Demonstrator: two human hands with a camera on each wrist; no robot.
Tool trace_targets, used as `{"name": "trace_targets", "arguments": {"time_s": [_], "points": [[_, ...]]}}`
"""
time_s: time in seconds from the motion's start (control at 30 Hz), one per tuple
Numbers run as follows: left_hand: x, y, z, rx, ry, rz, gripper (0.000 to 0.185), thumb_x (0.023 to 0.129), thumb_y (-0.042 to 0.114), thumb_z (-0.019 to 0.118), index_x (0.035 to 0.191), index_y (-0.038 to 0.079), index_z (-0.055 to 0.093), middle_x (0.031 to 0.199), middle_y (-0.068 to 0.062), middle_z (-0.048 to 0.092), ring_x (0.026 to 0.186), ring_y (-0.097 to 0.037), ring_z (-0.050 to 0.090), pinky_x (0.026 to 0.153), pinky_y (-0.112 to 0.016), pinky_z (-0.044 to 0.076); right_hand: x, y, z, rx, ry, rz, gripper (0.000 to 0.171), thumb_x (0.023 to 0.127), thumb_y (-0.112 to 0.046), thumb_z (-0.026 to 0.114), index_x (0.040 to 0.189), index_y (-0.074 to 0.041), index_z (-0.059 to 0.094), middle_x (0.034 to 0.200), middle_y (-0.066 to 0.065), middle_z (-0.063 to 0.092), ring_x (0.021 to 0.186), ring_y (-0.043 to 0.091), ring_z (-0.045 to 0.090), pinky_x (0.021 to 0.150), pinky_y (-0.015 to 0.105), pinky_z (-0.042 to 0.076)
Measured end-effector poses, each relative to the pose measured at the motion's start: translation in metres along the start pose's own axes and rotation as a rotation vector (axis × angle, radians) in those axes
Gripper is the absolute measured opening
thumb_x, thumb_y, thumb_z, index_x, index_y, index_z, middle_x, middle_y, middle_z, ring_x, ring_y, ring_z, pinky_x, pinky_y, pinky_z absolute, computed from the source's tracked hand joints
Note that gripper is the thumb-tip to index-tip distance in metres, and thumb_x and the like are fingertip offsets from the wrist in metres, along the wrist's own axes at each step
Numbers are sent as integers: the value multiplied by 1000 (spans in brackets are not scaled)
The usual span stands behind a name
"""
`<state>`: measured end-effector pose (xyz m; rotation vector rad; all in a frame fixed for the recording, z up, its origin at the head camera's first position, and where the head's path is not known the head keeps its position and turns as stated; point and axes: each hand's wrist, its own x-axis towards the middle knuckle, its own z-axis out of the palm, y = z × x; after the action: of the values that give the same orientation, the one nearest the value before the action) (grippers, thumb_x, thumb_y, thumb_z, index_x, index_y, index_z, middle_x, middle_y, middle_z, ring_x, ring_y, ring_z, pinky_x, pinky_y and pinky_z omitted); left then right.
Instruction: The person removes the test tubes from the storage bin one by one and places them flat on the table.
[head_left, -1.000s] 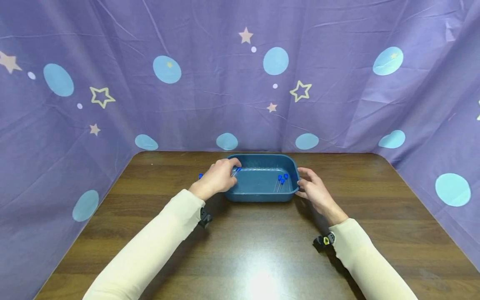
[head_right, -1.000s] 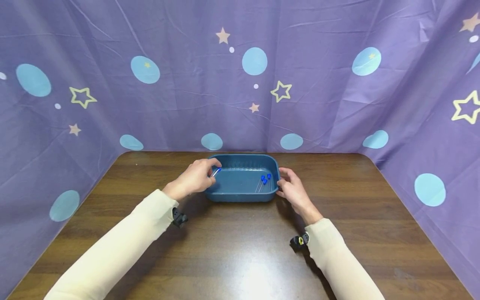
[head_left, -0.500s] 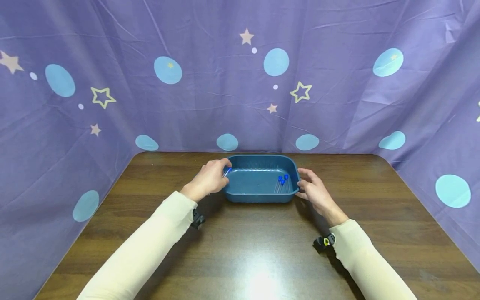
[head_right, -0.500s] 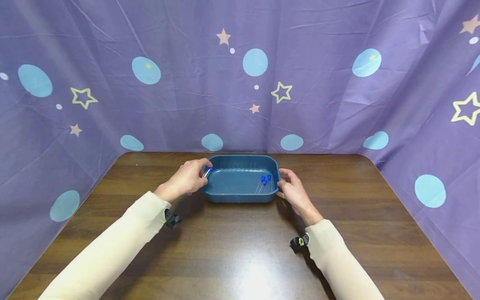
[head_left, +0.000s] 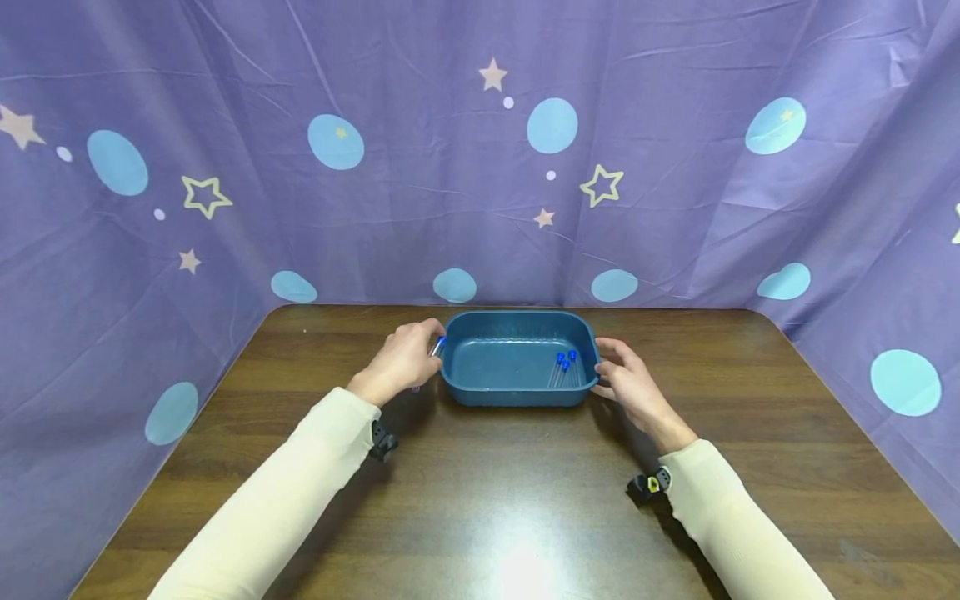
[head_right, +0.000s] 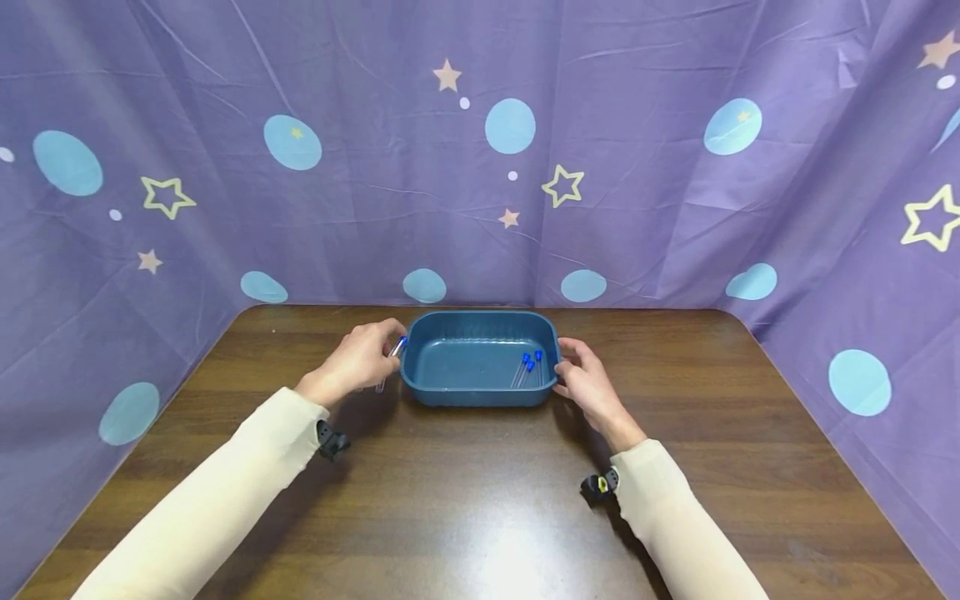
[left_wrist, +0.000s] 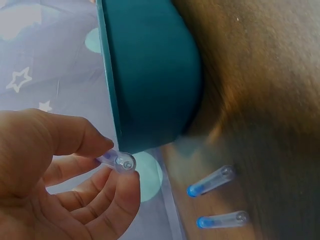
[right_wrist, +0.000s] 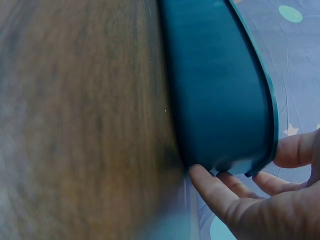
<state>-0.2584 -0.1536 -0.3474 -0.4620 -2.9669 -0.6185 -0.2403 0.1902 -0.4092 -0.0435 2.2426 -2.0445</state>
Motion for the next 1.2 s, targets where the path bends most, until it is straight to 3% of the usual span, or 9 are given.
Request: {"name": "trace_targets", "arguments": {"time_s": [0.27, 0.53, 0.8, 1.2], "points": [[-3, -10, -4, -3, 3, -35, 41, 77, 8, 64, 118, 8, 59, 96, -13, 64, 80, -29, 59, 73, -46, 48, 0, 0, 0, 12, 0, 0, 52, 94, 0, 37, 145, 0, 27, 136, 31, 34, 118, 43, 46, 95, 50, 44], [-6, -23, -3, 8, 11, -49, 41, 77, 9, 63, 117, 7, 59, 91, -10, 63, 84, -29, 58, 76, -49, 47, 0, 0, 0, 5, -1, 0, 51, 95, -1, 38, 145, -1, 27, 137, 30, 34, 118, 44, 47, 95, 51, 43], [-9, -36, -5, -6, 16, -70, 40, 78, 8, 63, 118, 6, 59, 103, -17, 65, 88, -33, 58, 79, -52, 46, 0, -1, 0, 6, -1, 2, 51, 95, -1, 38, 145, -1, 27, 138, 30, 33, 120, 43, 45, 95, 51, 43], [-10, -56, -2, -11, 2, -142, 43, 78, 8, 62, 120, 5, 57, 89, -13, 61, 87, -34, 55, 81, -53, 45, 0, 0, 0, -1, 0, 8, 52, 95, -1, 38, 146, -2, 27, 138, 30, 33, 120, 43, 46, 95, 52, 43]]}}
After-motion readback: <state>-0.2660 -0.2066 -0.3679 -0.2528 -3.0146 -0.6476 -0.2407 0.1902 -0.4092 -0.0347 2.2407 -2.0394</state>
